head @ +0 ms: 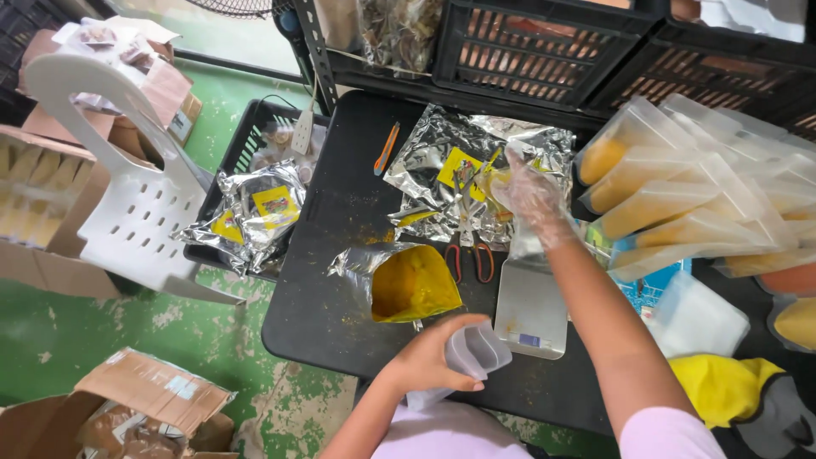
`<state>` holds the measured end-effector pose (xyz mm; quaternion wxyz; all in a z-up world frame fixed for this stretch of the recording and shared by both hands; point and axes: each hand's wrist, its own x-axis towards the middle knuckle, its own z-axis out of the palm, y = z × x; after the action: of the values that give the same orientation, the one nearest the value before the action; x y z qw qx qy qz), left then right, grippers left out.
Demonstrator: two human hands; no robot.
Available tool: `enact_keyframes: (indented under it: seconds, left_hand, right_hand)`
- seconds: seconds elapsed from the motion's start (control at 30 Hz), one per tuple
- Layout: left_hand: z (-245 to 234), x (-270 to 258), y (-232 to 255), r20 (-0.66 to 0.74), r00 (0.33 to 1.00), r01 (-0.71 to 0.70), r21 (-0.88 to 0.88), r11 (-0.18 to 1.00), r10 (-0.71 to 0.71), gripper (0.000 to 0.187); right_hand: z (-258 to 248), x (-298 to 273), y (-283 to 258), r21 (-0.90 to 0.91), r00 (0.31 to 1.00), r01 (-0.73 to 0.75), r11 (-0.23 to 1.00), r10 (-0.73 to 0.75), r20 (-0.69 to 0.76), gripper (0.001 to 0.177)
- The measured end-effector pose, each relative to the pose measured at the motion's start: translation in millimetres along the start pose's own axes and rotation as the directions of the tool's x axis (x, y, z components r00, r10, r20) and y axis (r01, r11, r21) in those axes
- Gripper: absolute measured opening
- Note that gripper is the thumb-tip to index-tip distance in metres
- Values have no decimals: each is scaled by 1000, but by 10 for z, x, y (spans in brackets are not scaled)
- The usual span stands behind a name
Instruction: Filling plastic pouches with yellow powder by scooping it into a container on a scale and then pouring it into the pouches.
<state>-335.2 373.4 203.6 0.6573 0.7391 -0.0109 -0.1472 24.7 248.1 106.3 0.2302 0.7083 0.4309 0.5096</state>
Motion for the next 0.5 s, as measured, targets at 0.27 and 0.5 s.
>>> enact_keyframes:
  seconds: [0.27,0.5]
  left_hand:
    - [138,101,148,-74,997,-2,43,999,5,108]
    - [586,457,-102,-234,954,-213,-85,973,188,117]
  right_hand:
    - [111,-171,-180,510,771,-295,808,-114,626,71]
    - [-1905,-700,1164,634,547,-756,-164,375,748,15]
